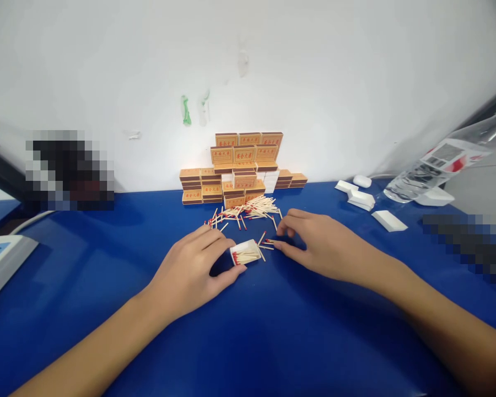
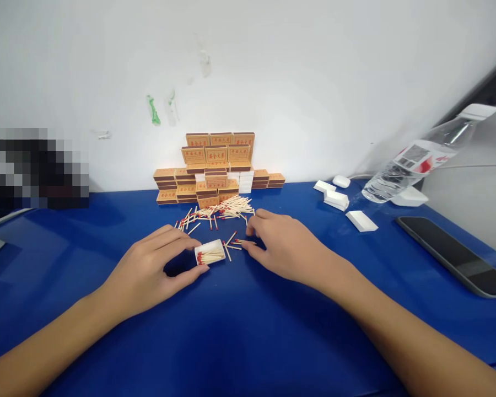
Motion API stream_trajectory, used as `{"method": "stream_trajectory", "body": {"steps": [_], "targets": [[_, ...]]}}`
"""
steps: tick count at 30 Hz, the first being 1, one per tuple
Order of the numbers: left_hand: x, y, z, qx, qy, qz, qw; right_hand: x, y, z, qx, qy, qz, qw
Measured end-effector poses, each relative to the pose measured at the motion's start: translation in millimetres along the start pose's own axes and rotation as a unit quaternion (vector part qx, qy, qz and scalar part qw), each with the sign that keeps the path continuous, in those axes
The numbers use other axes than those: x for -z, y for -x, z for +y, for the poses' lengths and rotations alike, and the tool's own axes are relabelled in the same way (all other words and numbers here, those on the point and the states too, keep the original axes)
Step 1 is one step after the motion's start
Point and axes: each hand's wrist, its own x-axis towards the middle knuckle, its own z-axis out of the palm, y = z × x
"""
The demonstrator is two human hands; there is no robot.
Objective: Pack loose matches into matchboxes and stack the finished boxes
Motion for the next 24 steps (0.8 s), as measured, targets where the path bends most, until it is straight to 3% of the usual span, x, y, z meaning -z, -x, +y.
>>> {"method": "stream_trajectory", "body": {"steps": [7, 14, 18, 21, 24], "targets": [[0.2, 0, 1, 0.003, 0.008, -0.006, 1.0, -5, 0, -2, 0.014, 0.006, -0.079, 0.997], [-0.2, 1, 1, 0.003, 0.009, -0.007, 1.0, 5, 4, -1, 0.023, -0.018, -0.057, 0.998], [0.6, 0, 4, 0.0, 0.006, -0.006, 1.0, 3, 4, -26, 0.07, -0.071, -0.007, 0.995], [1.5, -1, 6, -0.007, 0.018, -0.011, 1.0, -4, 4, -44, 0.12, -0.048, 0.045, 0.991], [2.4, -1, 6, -0.009, 0.02, -0.014, 1.0, -5, 4, -41, 0.14, -0.041, 0.099, 0.984]]}}
